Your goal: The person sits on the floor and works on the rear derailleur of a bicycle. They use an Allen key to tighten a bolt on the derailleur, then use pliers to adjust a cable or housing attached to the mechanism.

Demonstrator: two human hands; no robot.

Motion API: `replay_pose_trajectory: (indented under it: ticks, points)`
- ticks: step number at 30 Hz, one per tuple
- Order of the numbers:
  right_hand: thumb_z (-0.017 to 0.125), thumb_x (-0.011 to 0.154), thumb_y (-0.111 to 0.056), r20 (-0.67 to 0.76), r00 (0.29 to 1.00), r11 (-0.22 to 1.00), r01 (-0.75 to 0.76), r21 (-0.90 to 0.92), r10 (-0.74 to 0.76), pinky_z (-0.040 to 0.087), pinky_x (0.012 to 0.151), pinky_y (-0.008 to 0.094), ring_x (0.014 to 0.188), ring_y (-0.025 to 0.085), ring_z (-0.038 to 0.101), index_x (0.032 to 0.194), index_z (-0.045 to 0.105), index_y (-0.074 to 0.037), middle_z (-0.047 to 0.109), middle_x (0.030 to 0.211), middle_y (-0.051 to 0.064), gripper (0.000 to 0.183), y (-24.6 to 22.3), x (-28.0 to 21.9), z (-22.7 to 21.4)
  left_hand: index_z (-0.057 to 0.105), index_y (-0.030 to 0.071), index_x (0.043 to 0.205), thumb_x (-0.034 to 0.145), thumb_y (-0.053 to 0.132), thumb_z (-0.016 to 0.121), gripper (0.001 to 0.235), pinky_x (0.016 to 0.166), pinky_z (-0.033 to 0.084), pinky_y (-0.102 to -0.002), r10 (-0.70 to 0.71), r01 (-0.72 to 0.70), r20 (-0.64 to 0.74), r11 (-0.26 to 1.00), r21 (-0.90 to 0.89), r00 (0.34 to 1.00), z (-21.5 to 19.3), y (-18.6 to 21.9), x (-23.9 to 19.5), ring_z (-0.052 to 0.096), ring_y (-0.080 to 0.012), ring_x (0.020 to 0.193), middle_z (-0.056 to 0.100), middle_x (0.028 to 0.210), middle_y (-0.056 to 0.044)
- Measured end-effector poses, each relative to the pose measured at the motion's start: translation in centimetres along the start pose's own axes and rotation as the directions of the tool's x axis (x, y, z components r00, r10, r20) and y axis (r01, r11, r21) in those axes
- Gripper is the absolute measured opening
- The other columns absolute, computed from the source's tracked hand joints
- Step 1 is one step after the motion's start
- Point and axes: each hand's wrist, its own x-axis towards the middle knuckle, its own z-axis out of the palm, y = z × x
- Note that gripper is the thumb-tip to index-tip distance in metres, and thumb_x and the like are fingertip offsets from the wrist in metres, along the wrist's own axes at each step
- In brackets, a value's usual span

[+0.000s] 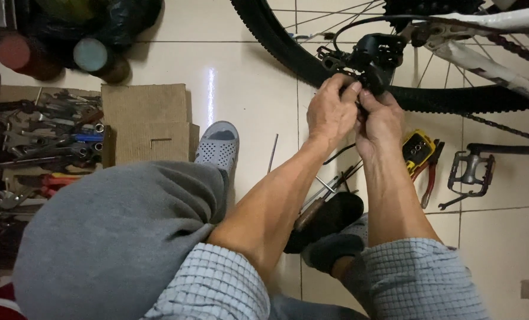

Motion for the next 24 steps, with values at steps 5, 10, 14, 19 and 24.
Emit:
replay_pose_trajectory:
  ticks: [5, 10, 14, 19, 24]
  points:
    - [0.074, 0.091, -0.006, 0.000, 0.999, 0.998, 0.044, 0.054, -0.044, 0.055, 0.058, 0.027, 0.072, 0.019, 0.070, 0.104, 0.065, -0.005, 0.064, 0.084, 0.008, 0.015, -1.0, -1.3, 1.0, 0.067, 0.018, 0.107, 0.098, 0.037, 0.050, 0.027, 0.101, 0.052, -0.049, 0.077, -0.070, -0.052, 0.988, 0.135, 0.996, 0.4, 0.0, -0.2, 0.067, -0.0389, 0.112, 0.069, 0.108, -0.013]
    - [0.073, 0.093, -0.010, 0.007, 1.000, 1.000, 0.027, -0.004, -0.027, 0.056, 0.062, 0.028, 0.076, 0.018, 0.068, 0.112, 0.066, -0.005, 0.065, 0.090, 0.008, 0.021, -0.2, -0.2, 0.4, 0.067, 0.015, 0.103, 0.098, 0.035, 0.050, 0.026, 0.098, 0.053, -0.051, 0.155, -0.144, -0.068, 0.978, 0.150, 0.986, 0.4, -0.6, 0.0, 0.067, -0.0407, 0.107, 0.067, 0.101, -0.015]
    - [0.071, 0.093, -0.011, -0.013, 1.000, 0.999, -0.004, -0.032, 0.003, 0.054, 0.057, 0.026, 0.069, 0.018, 0.066, 0.114, 0.065, -0.007, 0.063, 0.088, 0.007, 0.023, -0.1, -0.2, 0.4, 0.066, 0.016, 0.115, 0.096, 0.037, 0.055, 0.030, 0.100, 0.052, -0.050, -0.022, 0.019, -0.063, 0.999, -0.036, 0.998, 0.3, -0.8, 0.2, 0.065, -0.0371, 0.115, 0.068, 0.113, -0.014]
    - [0.071, 0.092, -0.009, -0.030, 0.999, 0.999, -0.044, -0.013, 0.044, 0.055, 0.055, 0.027, 0.068, 0.021, 0.070, 0.114, 0.064, -0.007, 0.065, 0.086, 0.010, 0.023, 0.1, 0.2, 0.2, 0.060, 0.015, 0.131, 0.092, 0.025, 0.050, 0.041, 0.110, 0.046, -0.046, -0.341, 0.335, -0.010, 0.928, -0.160, 0.940, -1.4, -3.8, 0.9, 0.060, -0.0323, 0.129, 0.064, 0.132, -0.014]
    - [0.071, 0.091, -0.006, 0.015, 0.989, 0.986, -0.146, 0.077, 0.146, 0.056, 0.062, 0.033, 0.067, 0.023, 0.063, 0.121, 0.062, -0.005, 0.061, 0.091, 0.012, 0.031, 1.2, 2.3, -0.7, 0.061, 0.001, 0.124, 0.093, 0.024, 0.060, 0.039, 0.077, 0.063, -0.043, -0.420, 0.414, -0.093, 0.907, -0.080, 0.903, -2.7, -5.3, 1.0, 0.078, -0.0253, 0.075, 0.071, 0.104, -0.016]
